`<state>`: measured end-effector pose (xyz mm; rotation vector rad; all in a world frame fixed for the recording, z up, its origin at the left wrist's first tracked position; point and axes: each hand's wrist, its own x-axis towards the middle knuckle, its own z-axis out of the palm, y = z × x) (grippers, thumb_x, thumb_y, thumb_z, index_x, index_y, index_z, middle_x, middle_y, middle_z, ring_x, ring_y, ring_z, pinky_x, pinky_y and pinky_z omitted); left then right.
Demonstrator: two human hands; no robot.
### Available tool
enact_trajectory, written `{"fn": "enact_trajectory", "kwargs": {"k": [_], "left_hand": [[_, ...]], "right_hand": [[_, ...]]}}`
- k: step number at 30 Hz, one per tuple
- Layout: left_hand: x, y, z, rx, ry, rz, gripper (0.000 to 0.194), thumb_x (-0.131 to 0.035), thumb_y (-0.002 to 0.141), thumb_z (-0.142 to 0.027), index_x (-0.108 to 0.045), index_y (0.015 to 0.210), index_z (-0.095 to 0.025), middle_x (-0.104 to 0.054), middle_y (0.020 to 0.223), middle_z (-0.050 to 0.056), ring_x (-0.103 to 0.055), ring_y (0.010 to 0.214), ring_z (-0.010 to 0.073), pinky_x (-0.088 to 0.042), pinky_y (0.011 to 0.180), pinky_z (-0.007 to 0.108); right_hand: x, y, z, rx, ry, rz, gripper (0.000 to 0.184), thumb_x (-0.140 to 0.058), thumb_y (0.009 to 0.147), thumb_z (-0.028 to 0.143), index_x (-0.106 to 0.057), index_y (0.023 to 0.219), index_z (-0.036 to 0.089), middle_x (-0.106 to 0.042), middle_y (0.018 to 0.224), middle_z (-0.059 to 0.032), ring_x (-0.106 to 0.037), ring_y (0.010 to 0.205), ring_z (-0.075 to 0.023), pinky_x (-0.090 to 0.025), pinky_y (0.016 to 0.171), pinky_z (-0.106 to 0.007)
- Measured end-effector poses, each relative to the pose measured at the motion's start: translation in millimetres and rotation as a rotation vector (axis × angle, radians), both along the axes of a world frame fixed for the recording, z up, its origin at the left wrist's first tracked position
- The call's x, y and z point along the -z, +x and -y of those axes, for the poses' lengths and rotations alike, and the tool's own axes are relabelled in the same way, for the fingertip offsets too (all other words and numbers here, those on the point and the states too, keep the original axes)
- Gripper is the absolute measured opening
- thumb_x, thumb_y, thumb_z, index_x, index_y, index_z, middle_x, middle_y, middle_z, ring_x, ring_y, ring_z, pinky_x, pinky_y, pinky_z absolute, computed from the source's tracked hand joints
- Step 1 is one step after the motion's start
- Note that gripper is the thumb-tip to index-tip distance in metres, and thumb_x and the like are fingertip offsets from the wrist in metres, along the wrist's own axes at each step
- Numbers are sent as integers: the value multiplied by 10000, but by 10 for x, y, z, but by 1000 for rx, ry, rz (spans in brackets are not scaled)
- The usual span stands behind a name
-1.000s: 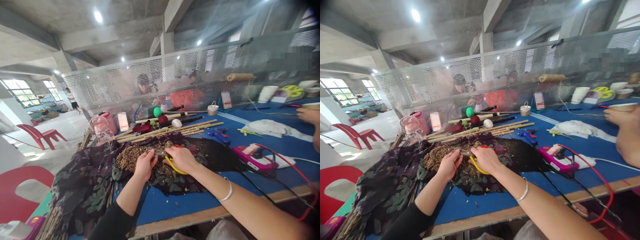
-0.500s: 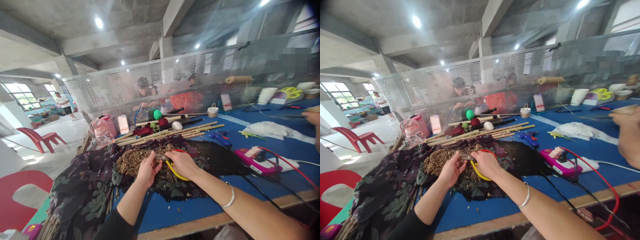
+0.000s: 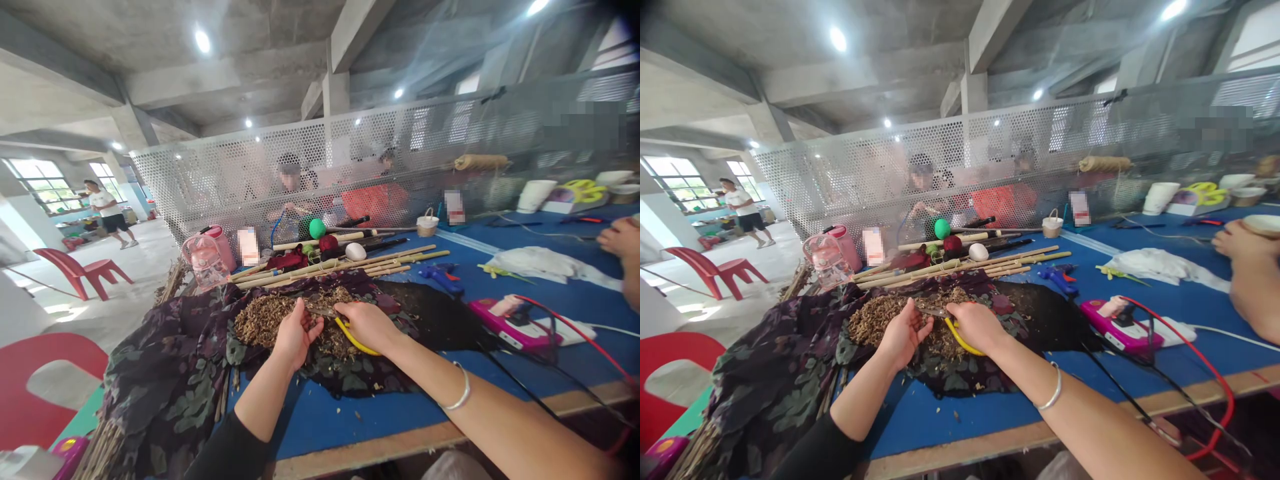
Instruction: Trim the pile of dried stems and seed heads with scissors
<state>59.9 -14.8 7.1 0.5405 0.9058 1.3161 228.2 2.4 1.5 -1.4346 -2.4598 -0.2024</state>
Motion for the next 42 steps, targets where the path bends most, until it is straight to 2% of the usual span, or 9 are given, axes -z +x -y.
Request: {"fn": "enact_trajectory", "kwargs": {"k": [4, 7, 9, 12, 18, 22, 28, 35, 42], "left_hand": [[-41, -6, -4, -69, -37, 55, 268, -534, 817, -355, -572, 786, -91, -578, 736, 67, -617, 638, 136, -559, 611, 260], [-40, -16, -23, -108, -59, 107, 83, -507, 798, -126, -579, 808, -84, -572, 717, 56, -635, 691, 143, -560, 665, 255], [-25, -24, -39, -101, -42, 115, 247, -451, 697, 69, -583, 837, -86, -592, 754, 58, -643, 748, 136, -551, 694, 227], [10, -32, -62, -79, 0, 108, 402, -405, 596, 165, -585, 848, -92, -623, 850, 74, -641, 798, 122, -535, 691, 182], [52, -28, -81, -141, 66, 102, 308, -467, 650, 127, -604, 793, -109, -639, 808, 48, -611, 677, 63, -520, 686, 156], [25, -2, -54, -124, 120, 92, 244, -509, 702, 73, -629, 807, -112, -652, 841, 48, -609, 699, 52, -510, 677, 130], [-7, 67, -14, -104, 108, 53, 176, -502, 773, 7, -626, 789, -117, -647, 807, 29, -595, 648, 32, -510, 636, 112], [2, 69, -9, -97, 54, -17, 135, -523, 786, -26, -624, 762, -112, -633, 752, 31, -595, 616, 32, -497, 578, 93], [12, 53, 3, -62, 76, -93, 161, -517, 797, -40, -640, 708, -92, -639, 752, 49, -591, 606, 28, -497, 581, 91]], "right_hand": [[-7, 26, -37, 23, 28, -7, 185, -455, 787, 178, -566, 931, 216, -689, 829, -49, -644, 773, -200, -375, 603, -242], [1, 31, -60, 36, 31, -25, 176, -462, 788, 176, -550, 936, 211, -683, 862, -43, -633, 791, -190, -369, 613, -237], [10, 29, -67, 44, 27, -26, 154, -469, 782, 173, -539, 913, 211, -675, 861, -34, -627, 797, -186, -362, 609, -235], [17, 24, -66, 52, 20, -28, 151, -468, 784, 174, -526, 918, 210, -659, 870, -34, -617, 811, -182, -359, 619, -235], [-27, -4, -13, -5, 42, -76, 241, -474, 782, 172, -510, 1020, 183, -608, 895, -61, -570, 856, -191, -376, 695, -251], [-37, -46, 7, 1, 98, -64, 298, -479, 779, 159, -505, 1076, 147, -576, 901, -87, -530, 874, -214, -376, 739, -287], [-10, -63, -8, 21, 129, -65, 307, -479, 784, 152, -514, 1089, 144, -566, 916, -95, -517, 860, -220, -377, 734, -306], [-4, -51, 12, -22, 109, -115, 328, -475, 778, 158, -522, 1102, 157, -578, 907, -82, -534, 887, -209, -384, 741, -282], [-45, -36, 45, 2, 30, -87, 256, -460, 807, 232, -547, 1046, 207, -633, 866, -47, -587, 807, -185, -365, 640, -247]]}}
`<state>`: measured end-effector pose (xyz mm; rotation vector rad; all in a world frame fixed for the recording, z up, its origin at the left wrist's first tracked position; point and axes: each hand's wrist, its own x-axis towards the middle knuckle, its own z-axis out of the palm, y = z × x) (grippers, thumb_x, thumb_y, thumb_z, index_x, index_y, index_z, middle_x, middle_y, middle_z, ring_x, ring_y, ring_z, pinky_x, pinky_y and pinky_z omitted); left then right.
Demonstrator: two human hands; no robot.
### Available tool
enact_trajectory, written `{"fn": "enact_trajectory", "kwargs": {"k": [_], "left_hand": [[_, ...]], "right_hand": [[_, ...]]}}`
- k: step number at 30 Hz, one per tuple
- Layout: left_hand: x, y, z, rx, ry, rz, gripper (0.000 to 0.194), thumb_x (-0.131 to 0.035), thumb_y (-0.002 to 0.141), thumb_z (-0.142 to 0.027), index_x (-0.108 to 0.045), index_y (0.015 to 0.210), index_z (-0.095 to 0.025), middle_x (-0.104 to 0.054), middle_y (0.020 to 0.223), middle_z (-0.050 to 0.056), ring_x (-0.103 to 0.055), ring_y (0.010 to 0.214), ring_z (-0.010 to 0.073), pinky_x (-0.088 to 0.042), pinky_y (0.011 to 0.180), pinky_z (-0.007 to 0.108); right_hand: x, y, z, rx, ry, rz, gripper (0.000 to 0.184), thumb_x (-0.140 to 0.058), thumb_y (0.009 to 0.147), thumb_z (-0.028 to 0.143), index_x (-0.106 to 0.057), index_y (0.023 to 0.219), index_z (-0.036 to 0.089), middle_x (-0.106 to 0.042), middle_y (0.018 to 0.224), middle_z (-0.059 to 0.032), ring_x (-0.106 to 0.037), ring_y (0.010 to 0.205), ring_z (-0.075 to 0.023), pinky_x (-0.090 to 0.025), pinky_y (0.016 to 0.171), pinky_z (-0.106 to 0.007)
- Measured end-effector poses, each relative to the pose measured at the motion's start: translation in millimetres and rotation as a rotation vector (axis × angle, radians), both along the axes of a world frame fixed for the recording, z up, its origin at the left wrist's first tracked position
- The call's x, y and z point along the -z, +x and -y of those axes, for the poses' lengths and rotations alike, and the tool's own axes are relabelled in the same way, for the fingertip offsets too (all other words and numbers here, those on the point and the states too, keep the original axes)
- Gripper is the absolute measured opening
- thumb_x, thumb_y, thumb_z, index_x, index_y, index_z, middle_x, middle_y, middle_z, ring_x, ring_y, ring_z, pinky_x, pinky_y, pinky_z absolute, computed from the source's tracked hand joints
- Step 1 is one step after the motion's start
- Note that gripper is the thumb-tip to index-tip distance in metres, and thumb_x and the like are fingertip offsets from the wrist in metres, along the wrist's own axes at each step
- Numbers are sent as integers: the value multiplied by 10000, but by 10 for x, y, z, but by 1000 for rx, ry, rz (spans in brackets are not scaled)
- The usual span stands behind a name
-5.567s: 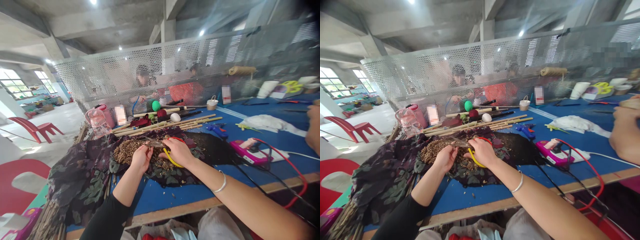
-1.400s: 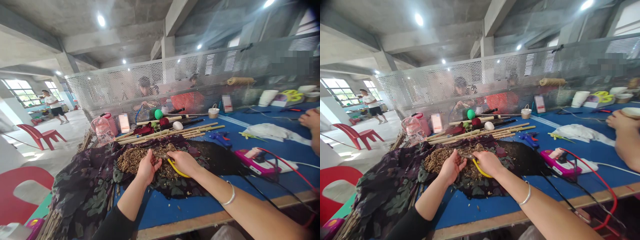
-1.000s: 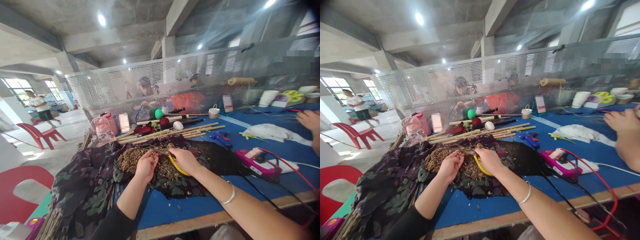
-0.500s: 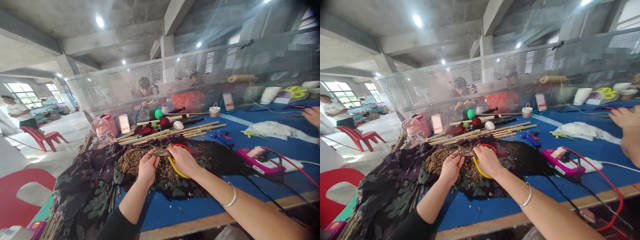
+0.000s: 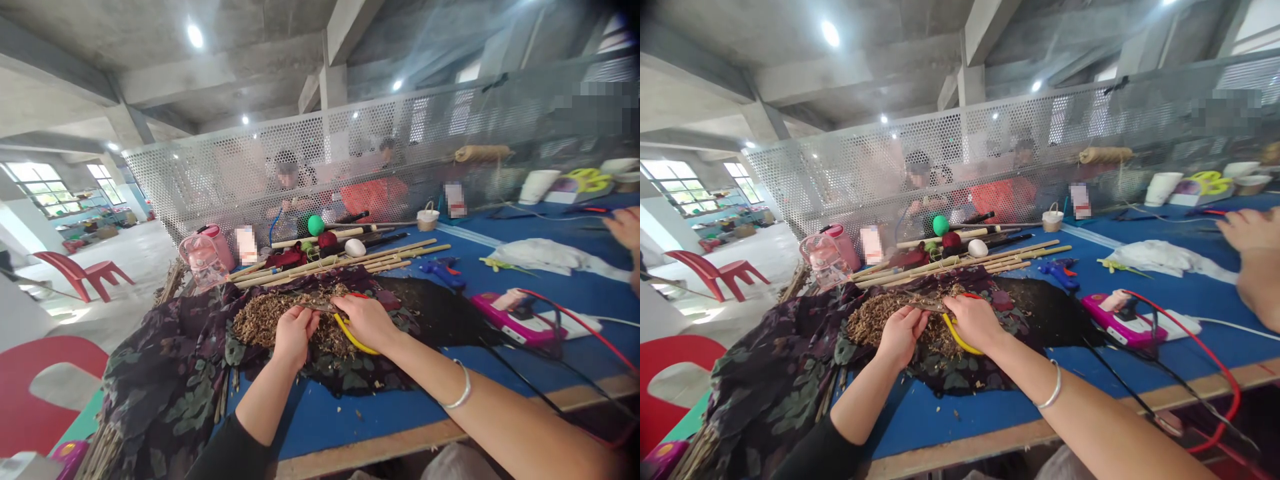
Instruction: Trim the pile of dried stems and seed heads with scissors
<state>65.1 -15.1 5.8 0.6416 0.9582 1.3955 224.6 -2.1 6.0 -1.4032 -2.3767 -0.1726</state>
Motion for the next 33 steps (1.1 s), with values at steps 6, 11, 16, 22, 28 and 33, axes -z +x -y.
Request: {"fn": "enact_trajectory", "kwargs": {"k": [6, 11, 16, 22, 28, 33], "left_hand": [[3, 1, 8, 10, -14, -30, 144, -542, 777, -41, -639, 681, -88, -640, 737, 54, -592, 607, 35, -504, 588, 97], [2, -21, 8, 1, -44, -22, 156, -555, 717, -14, -597, 591, -97, -606, 637, 30, -597, 605, 53, -513, 581, 113], [-6, -42, 16, 29, -32, 23, 183, -569, 615, -5, -510, 492, -126, -527, 544, -2, -639, 735, 123, -527, 603, 138], [2, -40, 7, 27, -59, 26, 161, -545, 600, 32, -548, 550, -121, -597, 650, 19, -635, 715, 106, -527, 602, 141], [28, -53, -26, 21, -69, 51, 44, -599, 723, -90, -586, 683, -103, -629, 706, 49, -622, 659, 96, -540, 609, 178], [58, -28, -64, 19, -74, 34, 108, -651, 737, -165, -580, 695, -95, -624, 699, 41, -585, 586, 56, -513, 551, 136]], "right_hand": [[-22, 25, -6, 8, -63, 51, 171, -452, 801, 218, -573, 922, 205, -660, 840, -49, -611, 802, -184, -353, 628, -235], [13, 42, -30, 7, -70, 72, 191, -460, 788, 191, -585, 930, 218, -676, 836, -40, -625, 797, -183, -363, 637, -237], [18, 71, -47, 10, -77, 64, 204, -466, 788, 186, -590, 944, 229, -687, 854, -36, -633, 803, -184, -373, 643, -240], [-9, 72, -42, 3, -76, 85, 193, -474, 779, 182, -593, 927, 220, -685, 824, -39, -636, 778, -183, -381, 629, -241], [-51, 50, -2, 20, -4, 131, 223, -478, 789, 205, -590, 982, 219, -668, 809, -48, -632, 757, -196, -379, 607, -249], [-73, 4, 35, 20, 42, 156, 297, -480, 788, 178, -564, 1070, 224, -655, 834, -47, -621, 724, -185, -372, 596, -251]]}}
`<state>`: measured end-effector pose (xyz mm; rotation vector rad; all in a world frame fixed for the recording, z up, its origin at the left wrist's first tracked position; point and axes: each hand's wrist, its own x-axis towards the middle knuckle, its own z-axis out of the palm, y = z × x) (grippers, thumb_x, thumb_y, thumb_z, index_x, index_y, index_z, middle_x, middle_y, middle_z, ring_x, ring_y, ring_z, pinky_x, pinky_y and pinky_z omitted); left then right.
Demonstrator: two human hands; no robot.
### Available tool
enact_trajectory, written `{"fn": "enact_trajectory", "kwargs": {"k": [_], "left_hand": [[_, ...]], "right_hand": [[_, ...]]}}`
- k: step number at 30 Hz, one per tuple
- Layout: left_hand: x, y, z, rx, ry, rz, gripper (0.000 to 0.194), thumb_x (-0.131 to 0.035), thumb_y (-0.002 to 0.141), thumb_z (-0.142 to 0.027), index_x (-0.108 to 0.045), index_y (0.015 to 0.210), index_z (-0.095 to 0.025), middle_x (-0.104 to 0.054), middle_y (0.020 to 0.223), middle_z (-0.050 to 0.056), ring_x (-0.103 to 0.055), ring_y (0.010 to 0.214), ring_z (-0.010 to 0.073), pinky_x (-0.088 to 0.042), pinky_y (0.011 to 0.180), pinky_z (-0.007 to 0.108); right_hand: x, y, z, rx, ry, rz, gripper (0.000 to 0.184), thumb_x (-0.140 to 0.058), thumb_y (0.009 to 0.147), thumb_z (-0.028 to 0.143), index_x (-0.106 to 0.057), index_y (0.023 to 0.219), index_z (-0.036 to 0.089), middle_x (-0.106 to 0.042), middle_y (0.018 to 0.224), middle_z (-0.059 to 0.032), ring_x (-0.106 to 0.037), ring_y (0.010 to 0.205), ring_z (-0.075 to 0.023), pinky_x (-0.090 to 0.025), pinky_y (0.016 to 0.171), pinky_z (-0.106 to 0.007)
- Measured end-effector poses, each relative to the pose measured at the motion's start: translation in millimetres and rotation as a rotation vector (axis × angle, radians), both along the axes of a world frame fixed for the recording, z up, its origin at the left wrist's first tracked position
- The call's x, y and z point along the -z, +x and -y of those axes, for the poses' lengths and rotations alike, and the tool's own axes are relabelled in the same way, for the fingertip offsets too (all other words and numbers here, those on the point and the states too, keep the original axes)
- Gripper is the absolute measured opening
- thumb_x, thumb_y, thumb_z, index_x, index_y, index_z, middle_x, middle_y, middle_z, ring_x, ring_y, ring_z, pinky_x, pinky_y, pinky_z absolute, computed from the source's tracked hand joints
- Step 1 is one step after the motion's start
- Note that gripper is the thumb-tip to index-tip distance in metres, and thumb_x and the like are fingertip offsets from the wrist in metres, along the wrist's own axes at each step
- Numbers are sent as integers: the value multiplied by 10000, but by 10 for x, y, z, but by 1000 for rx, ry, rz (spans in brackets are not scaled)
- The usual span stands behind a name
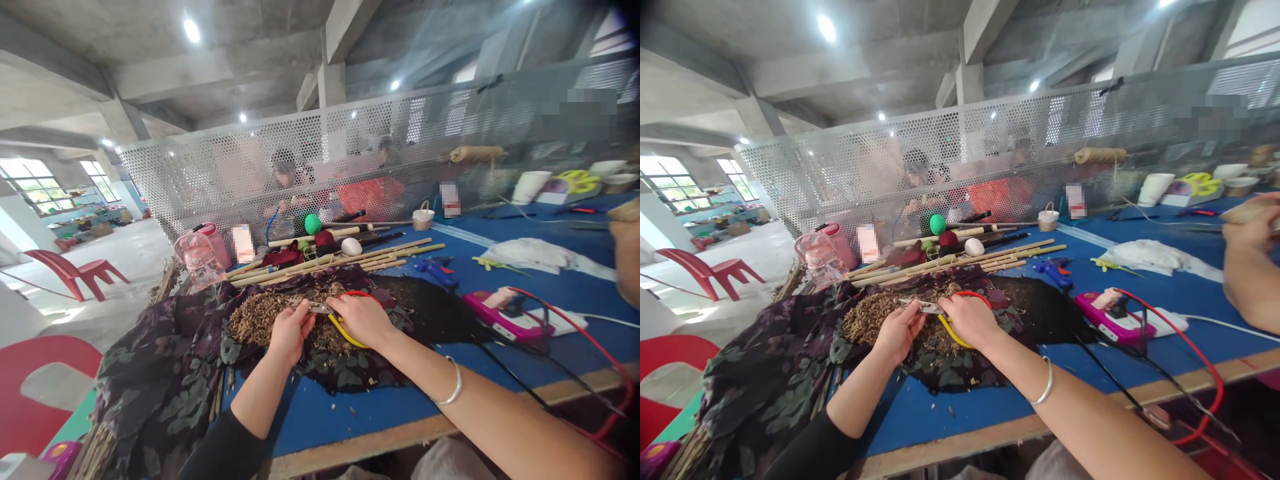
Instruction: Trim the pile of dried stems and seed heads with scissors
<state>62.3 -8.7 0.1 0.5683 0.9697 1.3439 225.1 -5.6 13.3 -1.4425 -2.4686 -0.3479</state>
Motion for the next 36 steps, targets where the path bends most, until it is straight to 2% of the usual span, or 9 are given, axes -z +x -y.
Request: {"fn": "enact_trajectory", "kwargs": {"k": [4, 9, 16, 21, 24, 26, 29, 32, 36], "left_hand": [[15, 37, -9, -55, 5, -47, 103, -666, 706, -87, -572, 668, -97, -611, 670, 22, -566, 559, 32, -495, 566, 112], [-2, 39, 10, -37, 51, -57, 125, -667, 685, -50, -580, 743, -117, -639, 697, 23, -593, 593, 50, -502, 600, 137], [-18, -11, -7, -45, 38, -151, 105, -656, 689, -48, -586, 736, -110, -649, 688, 48, -635, 644, 88, -489, 587, 151], [42, -134, -29, -52, 154, -510, 148, -664, 674, -100, -656, 814, -149, -662, 688, 50, -621, 579, 132, -479, 557, 218], [45, -191, 8, -98, 293, -714, 251, -699, 610, -89, -691, 833, -204, -689, 802, 60, -633, 729, 173, -477, 747, 267], [26, -216, 37, -97, 356, -880, 229, -687, 609, -92, -700, 802, -214, -692, 816, 62, -621, 816, 198, -434, 852, 292], [-16, -248, 59, -94, 407, -1114, 182, -617, 657, -97, -700, 772, -212, -683, 821, 66, -608, 814, 210, -411, 876, 319], [-57, -259, 52, -155, 490, -1247, 191, -569, 701, -115, -695, 807, -214, -658, 864, 77, -589, 835, 215, -409, 864, 320], [-84, -192, 5, -173, 602, -1279, 152, -640, 694, -236, -695, 834, -217, -632, 891, 92, -549, 917, 248, -375, 906, 350]], "right_hand": [[1, -28, 12, 16, -9, 8, 274, -476, 800, 204, -571, 1056, 225, -643, 820, -47, -612, 702, -171, -355, 574, -250], [35, -38, 2, 40, 25, -19, 323, -498, 785, 207, -543, 1103, 234, -622, 842, -42, -593, 749, -174, -338, 578, -255], [-16, 11, -25, 81, 169, -27, 367, -530, 798, 241, -521, 1164, 216, -581, 904, -80, -500, 825, -217, -298, 681, -307], [-117, 98, -58, 141, 242, -44, 388, -477, 835, 224, -501, 1222, 230, -570, 908, -93, -460, 850, -245, -248, 712, -349], [-225, 139, -100, 110, 243, -7, 336, -421, 856, 182, -543, 1166, 222, -574, 907, -100, -450, 875, -250, -225, 763, -370], [-304, 174, -142, 74, 258, 32, 320, -390, 868, 165, -566, 1130, 218, -579, 894, -98, -450, 879, -247, -215, 779, -378], [-397, 248, -207, -23, 296, 123, 321, -355, 885, 157, -580, 1106, 221, -587, 889, -93, -450, 873, -240, -217, 783, -380], [-426, 318, -244, -64, 344, 221, 324, -331, 894, 142, -588, 1077, 214, -587, 857, -85, -444, 844, -234, -225, 776, -384], [-418, 333, -226, -132, 342, 282, 317, -335, 892, 136, -595, 1055, 219, -593, 848, -79, -442, 833, -228, -231, 798, -391]]}}
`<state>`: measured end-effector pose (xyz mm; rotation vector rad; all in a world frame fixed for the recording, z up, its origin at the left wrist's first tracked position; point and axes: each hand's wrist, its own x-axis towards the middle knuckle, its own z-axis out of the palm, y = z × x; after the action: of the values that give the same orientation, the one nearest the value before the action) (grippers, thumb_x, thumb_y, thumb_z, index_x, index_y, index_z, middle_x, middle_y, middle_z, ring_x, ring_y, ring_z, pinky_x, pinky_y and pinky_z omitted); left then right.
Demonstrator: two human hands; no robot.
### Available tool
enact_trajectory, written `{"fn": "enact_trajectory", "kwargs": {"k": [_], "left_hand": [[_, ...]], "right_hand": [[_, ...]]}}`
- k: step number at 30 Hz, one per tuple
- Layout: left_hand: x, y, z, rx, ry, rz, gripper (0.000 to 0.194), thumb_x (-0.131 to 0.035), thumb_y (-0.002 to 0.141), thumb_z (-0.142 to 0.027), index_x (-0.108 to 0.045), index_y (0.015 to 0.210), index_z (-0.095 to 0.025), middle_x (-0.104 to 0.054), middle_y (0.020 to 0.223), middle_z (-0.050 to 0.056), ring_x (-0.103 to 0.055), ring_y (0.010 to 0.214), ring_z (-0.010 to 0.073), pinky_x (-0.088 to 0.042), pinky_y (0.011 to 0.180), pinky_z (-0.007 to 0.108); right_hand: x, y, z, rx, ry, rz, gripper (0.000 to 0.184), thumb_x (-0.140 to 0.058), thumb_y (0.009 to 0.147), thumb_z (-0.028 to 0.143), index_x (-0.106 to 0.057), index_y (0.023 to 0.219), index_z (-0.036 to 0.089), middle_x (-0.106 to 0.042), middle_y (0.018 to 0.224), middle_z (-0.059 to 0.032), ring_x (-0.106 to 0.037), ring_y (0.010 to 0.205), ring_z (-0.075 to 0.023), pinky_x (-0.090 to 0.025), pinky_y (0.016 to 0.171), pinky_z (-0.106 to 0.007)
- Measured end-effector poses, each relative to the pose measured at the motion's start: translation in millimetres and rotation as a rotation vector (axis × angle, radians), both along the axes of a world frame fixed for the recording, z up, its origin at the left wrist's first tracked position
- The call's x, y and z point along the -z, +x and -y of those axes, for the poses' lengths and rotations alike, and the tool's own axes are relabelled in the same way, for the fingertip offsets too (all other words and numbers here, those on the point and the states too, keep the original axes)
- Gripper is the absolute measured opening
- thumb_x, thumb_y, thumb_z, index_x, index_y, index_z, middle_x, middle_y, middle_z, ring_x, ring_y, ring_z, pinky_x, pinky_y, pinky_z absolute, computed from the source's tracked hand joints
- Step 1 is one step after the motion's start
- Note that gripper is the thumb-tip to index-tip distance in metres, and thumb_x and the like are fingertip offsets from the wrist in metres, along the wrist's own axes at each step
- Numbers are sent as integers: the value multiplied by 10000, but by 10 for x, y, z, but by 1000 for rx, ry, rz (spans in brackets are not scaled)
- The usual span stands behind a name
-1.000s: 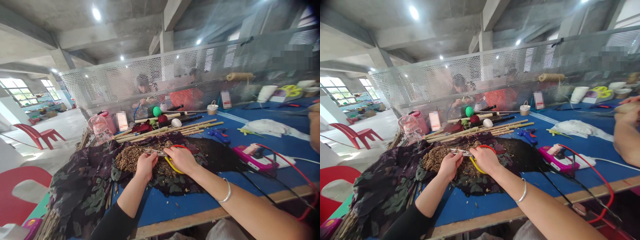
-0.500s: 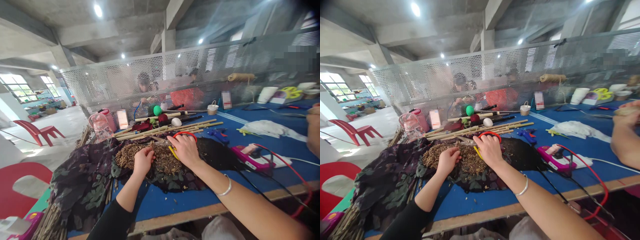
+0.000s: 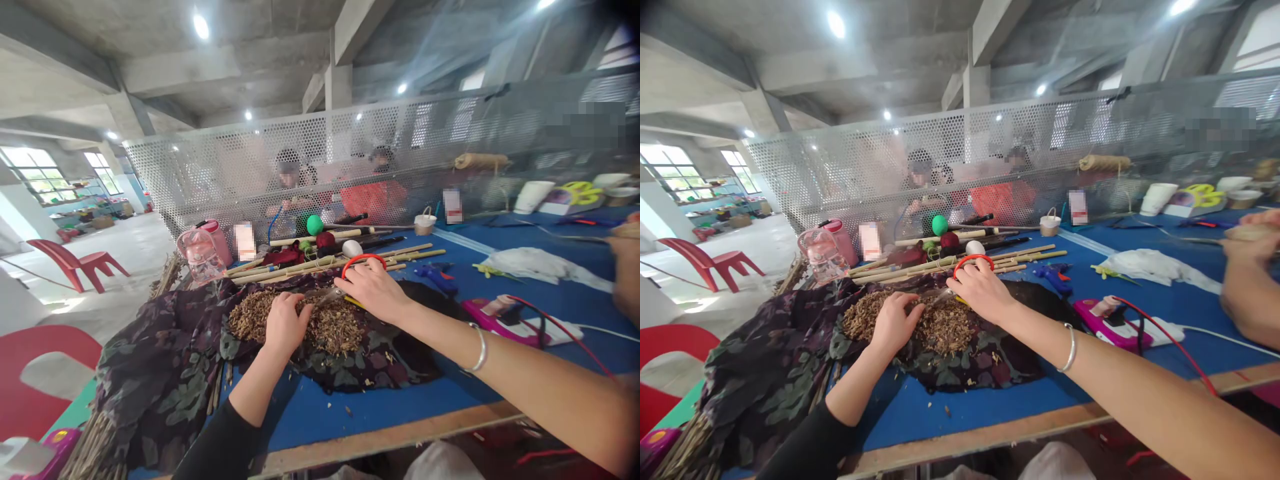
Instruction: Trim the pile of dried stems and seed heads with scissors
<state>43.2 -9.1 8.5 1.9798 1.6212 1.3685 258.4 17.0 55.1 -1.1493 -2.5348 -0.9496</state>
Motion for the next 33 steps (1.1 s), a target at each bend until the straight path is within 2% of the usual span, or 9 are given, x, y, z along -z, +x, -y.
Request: {"fn": "enact_trajectory", "kwargs": {"k": [5, 10, 12, 14, 17, 19, 23, 27, 33], "left_hand": [[29, 51, -75, 82, -40, 42, 98, -677, 666, -201, -706, 756, -227, -643, 822, 79, -556, 882, 237, -367, 918, 354], [38, -79, -102, 53, -21, 153, 106, -631, 719, -196, -714, 772, -234, -658, 844, 69, -562, 871, 209, -388, 896, 322], [31, -110, -106, 37, -103, 354, 109, -638, 719, -200, -699, 809, -214, -655, 819, 59, -580, 815, 184, -429, 839, 304], [22, -102, -109, 41, -251, 658, 162, -643, 721, -181, -655, 883, -191, -640, 743, 34, -598, 712, 146, -475, 734, 273], [0, -39, -108, 63, -407, 1097, 185, -630, 731, -101, -572, 897, -159, -615, 680, 5, -614, 643, 97, -492, 626, 198], [-13, 10, -105, 75, -440, 1258, 149, -611, 737, -49, -552, 839, -141, -615, 697, 13, -631, 669, 81, -492, 607, 151], [-11, 73, -95, 130, -459, 1416, 124, -573, 750, -1, -564, 771, -122, -598, 717, 11, -644, 691, 69, -506, 599, 110], [17, 86, -62, 191, -470, 1510, 153, -554, 754, 7, -578, 811, -133, -601, 721, -5, -617, 607, 37, -516, 583, 107], [16, 91, -13, 276, -622, 1475, 118, -594, 730, -28, -574, 790, -128, -619, 684, 6, -625, 610, 67, -524, 555, 133]], "right_hand": [[-7, -19, 32, 1, -31, -112, 315, -356, 886, 153, -582, 1095, 220, -600, 881, -85, -459, 844, -230, -240, 811, -397], [37, 71, -5, 98, -103, -290, 290, -451, 829, 146, -604, 1064, 217, -613, 891, -87, -497, 894, -230, -257, 823, -383], [69, 69, 0, 162, -215, -469, 288, -521, 785, 190, -605, 1059, 212, -619, 874, -72, -529, 854, -213, -309, 767, -337], [109, 8, 25, 181, -415, -688, 314, -558, 765, 286, -595, 1065, 203, -613, 787, -35, -547, 705, -169, -352, 643, -274], [199, -153, 61, 41, -666, -843, 427, -568, 755, 404, -550, 1123, 189, -595, 730, -8, -540, 612, -146, -386, 578, -246], [284, -247, 63, -5, -613, -849, 475, -602, 722, 440, -552, 1117, 182, -601, 836, -42, -558, 702, -170, -414, 631, -263], [453, -320, 50, -53, -519, -821, 476, -608, 724, 462, -545, 1104, 181, -584, 1010, -90, -558, 884, -221, -434, 773, -320], [511, -333, 86, -75, -527, -770, 454, -600, 738, 466, -540, 1092, 188, -583, 958, -86, -552, 897, -236, -443, 780, -346], [534, -362, 109, -66, -606, -769, 464, -612, 733, 462, -529, 1100, 190, -579, 962, -80, -552, 903, -231, -448, 789, -345]]}}
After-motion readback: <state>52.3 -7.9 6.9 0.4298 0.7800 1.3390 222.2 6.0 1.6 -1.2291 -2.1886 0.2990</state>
